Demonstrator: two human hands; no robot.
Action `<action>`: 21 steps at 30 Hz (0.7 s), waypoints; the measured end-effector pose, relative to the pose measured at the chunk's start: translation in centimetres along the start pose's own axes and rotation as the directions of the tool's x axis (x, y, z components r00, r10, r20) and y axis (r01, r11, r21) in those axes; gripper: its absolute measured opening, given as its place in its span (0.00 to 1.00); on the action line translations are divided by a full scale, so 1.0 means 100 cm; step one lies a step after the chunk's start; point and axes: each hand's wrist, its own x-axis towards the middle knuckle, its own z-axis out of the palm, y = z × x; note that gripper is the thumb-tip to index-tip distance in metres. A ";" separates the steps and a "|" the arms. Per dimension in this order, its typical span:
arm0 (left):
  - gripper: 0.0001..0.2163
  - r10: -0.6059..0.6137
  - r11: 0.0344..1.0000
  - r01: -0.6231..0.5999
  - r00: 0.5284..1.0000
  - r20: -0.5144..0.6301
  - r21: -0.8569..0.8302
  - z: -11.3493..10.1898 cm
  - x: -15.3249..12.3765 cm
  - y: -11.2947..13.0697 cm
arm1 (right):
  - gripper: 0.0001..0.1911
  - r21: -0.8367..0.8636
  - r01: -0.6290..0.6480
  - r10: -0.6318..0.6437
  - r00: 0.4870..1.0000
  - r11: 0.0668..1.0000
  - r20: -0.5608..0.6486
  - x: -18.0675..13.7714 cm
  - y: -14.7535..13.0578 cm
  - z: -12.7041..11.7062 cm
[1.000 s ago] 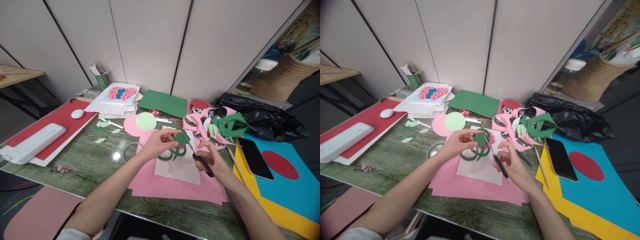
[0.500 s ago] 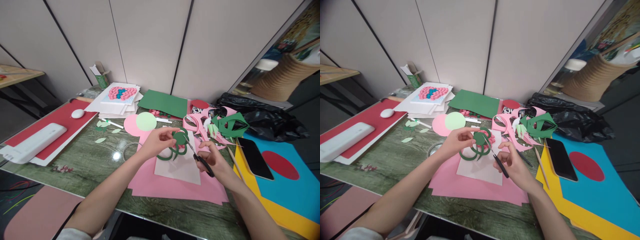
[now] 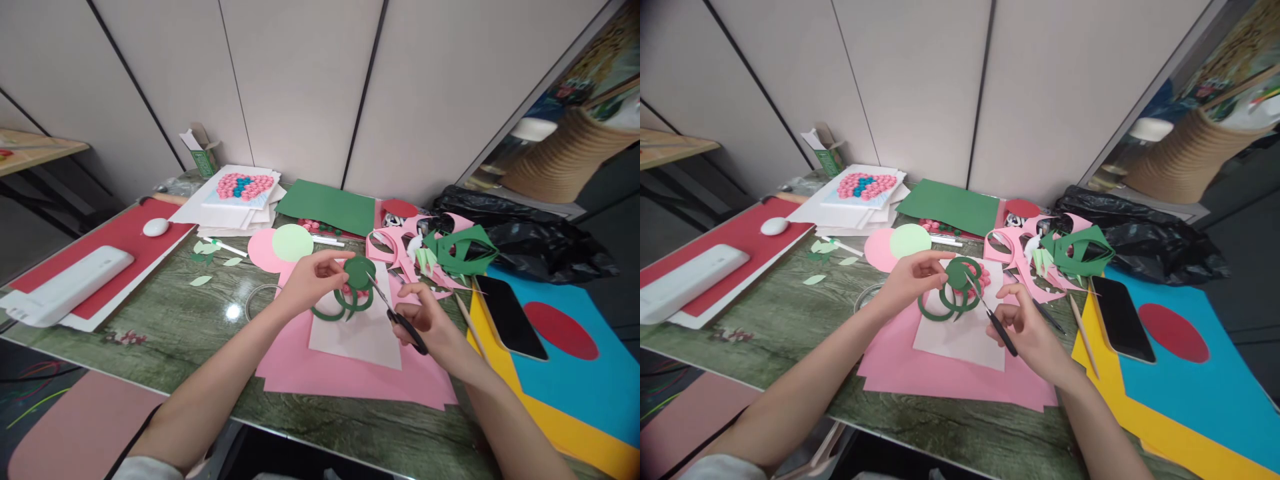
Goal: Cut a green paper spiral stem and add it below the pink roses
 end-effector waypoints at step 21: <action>0.17 -0.005 0.999 0.000 0.993 0.116 0.043 0.004 -0.001 -0.006 | 0.21 -0.004 -0.003 0.003 1.000 1.000 0.020 0.001 0.002 -0.001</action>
